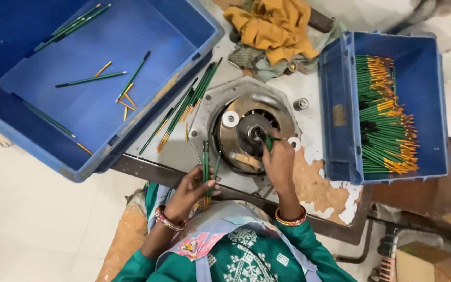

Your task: The operator is manually inserting green plastic/rubber sticks into a rotary machine for processing or assembly.

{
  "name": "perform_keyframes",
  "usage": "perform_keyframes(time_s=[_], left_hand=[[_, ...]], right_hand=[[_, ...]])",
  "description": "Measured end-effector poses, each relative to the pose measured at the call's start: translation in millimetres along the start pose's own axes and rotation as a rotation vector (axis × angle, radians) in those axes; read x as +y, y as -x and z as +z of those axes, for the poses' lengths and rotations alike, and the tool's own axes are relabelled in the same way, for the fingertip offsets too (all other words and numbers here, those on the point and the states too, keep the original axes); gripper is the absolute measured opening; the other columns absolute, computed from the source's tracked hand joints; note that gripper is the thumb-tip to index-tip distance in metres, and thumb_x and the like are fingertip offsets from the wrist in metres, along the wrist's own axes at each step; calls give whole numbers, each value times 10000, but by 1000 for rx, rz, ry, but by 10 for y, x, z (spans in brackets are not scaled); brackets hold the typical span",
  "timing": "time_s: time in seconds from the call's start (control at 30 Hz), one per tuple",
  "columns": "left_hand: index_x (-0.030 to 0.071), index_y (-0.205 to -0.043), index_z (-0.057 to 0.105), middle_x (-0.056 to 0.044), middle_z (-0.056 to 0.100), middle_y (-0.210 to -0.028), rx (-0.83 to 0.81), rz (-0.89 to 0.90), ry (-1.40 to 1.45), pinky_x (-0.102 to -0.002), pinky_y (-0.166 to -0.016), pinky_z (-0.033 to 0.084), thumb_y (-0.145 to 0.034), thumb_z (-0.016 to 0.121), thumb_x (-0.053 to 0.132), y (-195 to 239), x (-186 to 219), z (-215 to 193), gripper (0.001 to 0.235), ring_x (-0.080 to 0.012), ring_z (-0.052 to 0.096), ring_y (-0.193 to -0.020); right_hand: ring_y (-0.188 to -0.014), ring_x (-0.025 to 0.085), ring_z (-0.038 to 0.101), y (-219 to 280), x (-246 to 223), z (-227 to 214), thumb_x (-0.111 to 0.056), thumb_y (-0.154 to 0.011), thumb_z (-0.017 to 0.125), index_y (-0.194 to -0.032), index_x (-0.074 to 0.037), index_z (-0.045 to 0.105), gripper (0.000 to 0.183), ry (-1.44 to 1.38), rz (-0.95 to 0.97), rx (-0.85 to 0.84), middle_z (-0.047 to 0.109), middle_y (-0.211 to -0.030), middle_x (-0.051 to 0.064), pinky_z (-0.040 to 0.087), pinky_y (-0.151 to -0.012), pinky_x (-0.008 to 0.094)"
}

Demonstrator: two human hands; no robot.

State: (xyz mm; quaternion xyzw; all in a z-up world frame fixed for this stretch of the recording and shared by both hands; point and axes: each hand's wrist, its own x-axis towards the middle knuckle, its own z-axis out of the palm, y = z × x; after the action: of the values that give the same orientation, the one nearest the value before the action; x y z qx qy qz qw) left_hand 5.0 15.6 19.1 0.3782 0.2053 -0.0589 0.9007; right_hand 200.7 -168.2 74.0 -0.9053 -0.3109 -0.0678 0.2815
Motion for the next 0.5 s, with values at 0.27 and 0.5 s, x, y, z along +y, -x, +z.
perform_keyframes(time_s=[0.27, 0.5], left_hand=[[-3, -1233, 611, -111, 613, -956, -64, 107, -358, -290, -741, 482, -1030, 667, 121, -80, -75, 24, 244, -163, 586, -861], [54, -1271, 524, -78, 684, -1071, 28, 140, -92, -283, -811, 602, -1040, 550, 182, -162, -43, -9, 265, -141, 699, -894]], right_hand=[[-840, 238, 742, 15, -475, -315, -177, -973, 701, -1158, -46, 714, 228, -402, 31, -268, 767, -977, 130, 573, -732, 367], [-812, 253, 746, 92, -276, -732, -189, -1004, 737, -1067, -62, 766, 144, -454, 263, -155, 795, -930, 119, 577, -759, 384]])
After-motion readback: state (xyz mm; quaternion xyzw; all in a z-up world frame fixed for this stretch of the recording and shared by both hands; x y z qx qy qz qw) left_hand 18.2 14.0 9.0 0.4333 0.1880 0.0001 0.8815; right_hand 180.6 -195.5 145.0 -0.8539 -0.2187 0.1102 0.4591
